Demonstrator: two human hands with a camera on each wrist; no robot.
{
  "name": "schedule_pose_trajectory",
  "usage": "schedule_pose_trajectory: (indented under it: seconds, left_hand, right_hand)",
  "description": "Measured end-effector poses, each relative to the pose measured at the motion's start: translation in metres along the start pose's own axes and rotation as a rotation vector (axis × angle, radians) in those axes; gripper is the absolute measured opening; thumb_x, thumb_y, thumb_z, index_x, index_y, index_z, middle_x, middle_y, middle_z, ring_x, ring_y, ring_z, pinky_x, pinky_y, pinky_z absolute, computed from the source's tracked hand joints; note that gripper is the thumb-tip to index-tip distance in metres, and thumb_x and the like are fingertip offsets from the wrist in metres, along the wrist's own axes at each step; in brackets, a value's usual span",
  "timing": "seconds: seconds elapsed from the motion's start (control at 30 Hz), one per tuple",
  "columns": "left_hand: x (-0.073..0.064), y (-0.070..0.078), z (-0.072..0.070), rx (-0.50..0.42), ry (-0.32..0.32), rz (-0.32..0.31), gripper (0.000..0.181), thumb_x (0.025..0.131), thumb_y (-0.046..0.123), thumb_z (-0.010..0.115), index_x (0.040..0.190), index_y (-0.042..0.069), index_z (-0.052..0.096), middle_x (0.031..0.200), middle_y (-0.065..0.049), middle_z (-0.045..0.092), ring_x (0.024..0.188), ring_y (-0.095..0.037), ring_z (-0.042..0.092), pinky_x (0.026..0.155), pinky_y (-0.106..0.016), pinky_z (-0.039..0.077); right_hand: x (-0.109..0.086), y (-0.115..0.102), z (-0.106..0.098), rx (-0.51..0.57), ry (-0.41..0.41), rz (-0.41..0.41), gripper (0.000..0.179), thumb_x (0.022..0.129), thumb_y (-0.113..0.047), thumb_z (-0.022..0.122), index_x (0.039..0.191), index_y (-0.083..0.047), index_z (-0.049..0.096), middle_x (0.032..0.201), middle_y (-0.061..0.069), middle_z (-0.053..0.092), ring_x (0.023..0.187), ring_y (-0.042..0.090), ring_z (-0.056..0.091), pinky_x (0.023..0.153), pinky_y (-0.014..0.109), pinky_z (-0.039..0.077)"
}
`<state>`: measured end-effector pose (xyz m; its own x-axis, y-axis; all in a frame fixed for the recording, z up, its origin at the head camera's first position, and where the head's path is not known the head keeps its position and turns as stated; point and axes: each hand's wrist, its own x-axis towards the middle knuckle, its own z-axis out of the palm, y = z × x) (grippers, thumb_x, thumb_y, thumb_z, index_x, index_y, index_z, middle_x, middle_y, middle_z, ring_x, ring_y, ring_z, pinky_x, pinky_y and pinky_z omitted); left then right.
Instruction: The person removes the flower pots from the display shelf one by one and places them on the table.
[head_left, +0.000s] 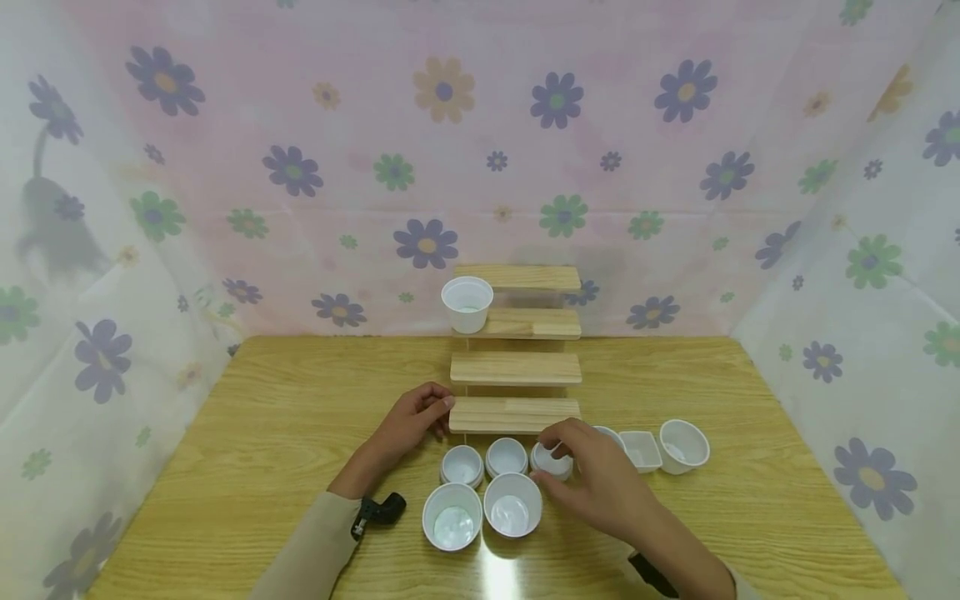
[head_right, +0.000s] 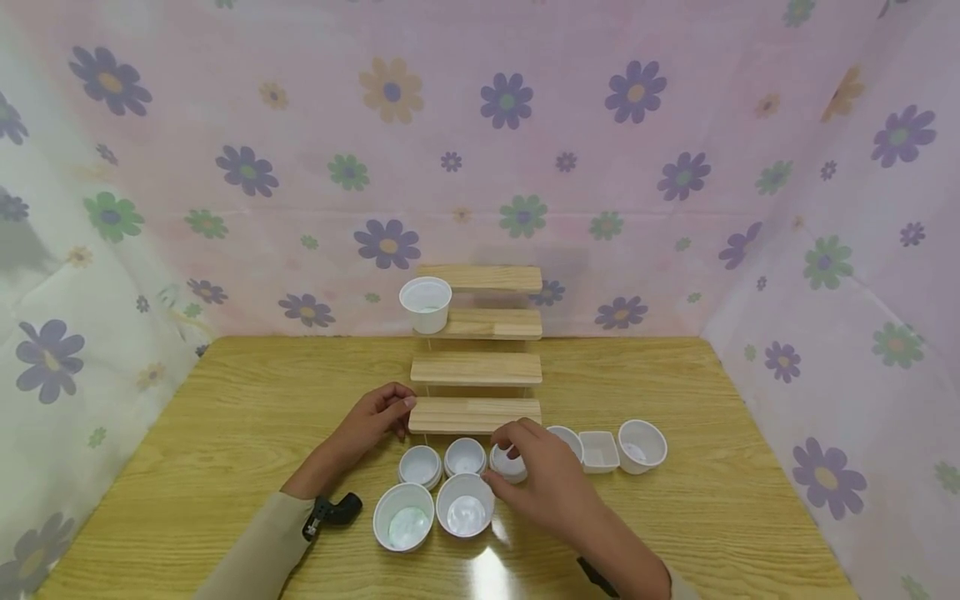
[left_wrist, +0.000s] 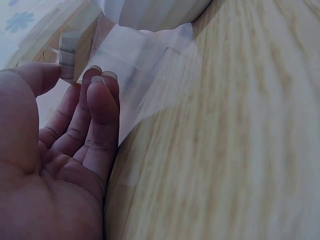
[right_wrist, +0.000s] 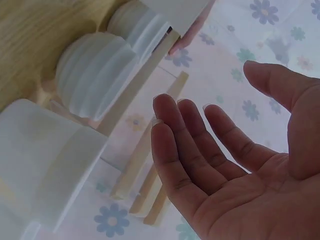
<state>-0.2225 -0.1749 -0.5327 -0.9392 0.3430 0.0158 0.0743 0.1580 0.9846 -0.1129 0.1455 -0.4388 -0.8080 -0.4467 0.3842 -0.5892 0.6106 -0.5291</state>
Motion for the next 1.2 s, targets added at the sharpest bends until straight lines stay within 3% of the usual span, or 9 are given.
schedule_pose_trajectory:
  seconds: [0.23, 0.43, 0.7, 1.2]
  left_hand:
    - [0.000, 0.001, 0.001, 0.002, -0.004, -0.003, 0.027, 0.111, 0.023, 0.060, 0.123, -0.001, 0.063, 0.088, -0.013, 0.066, 0.074, -0.023, 0.066, 0.068, -0.033, 0.060]
    - [-0.001, 0.001, 0.001, 0.005, -0.003, -0.001, 0.027, 0.111, 0.023, 0.060, 0.123, -0.001, 0.063, 0.088, -0.011, 0.066, 0.074, -0.024, 0.066, 0.068, -0.034, 0.061]
    - [-0.001, 0.001, 0.000, -0.001, -0.002, 0.004, 0.026, 0.111, 0.022, 0.059, 0.122, -0.001, 0.063, 0.088, -0.010, 0.066, 0.075, -0.023, 0.066, 0.068, -0.034, 0.061]
    - [-0.001, 0.001, 0.000, 0.007, -0.006, 0.004, 0.027, 0.111, 0.023, 0.060, 0.123, -0.001, 0.063, 0.088, -0.011, 0.066, 0.075, -0.023, 0.066, 0.068, -0.033, 0.060]
  right_hand:
    - [0.011, -0.001, -0.003, 0.035, 0.015, 0.017, 0.034, 0.088, -0.012, 0.088, 0.116, -0.011, 0.069, 0.108, -0.005, 0.071, 0.091, 0.017, 0.073, 0.079, 0.033, 0.061]
    - [0.019, -0.004, -0.004, 0.031, 0.021, 0.025, 0.033, 0.089, -0.012, 0.086, 0.117, -0.007, 0.069, 0.108, 0.004, 0.072, 0.091, 0.020, 0.073, 0.080, 0.038, 0.062]
    - [0.036, -0.009, -0.010, -0.056, 0.082, -0.001, 0.036, 0.091, -0.015, 0.086, 0.121, -0.009, 0.068, 0.110, 0.006, 0.071, 0.095, 0.020, 0.072, 0.080, 0.039, 0.062]
    - [0.056, -0.015, -0.015, -0.006, 0.089, 0.035, 0.037, 0.093, -0.014, 0.083, 0.124, -0.005, 0.067, 0.112, 0.004, 0.069, 0.097, 0.023, 0.072, 0.085, 0.044, 0.061]
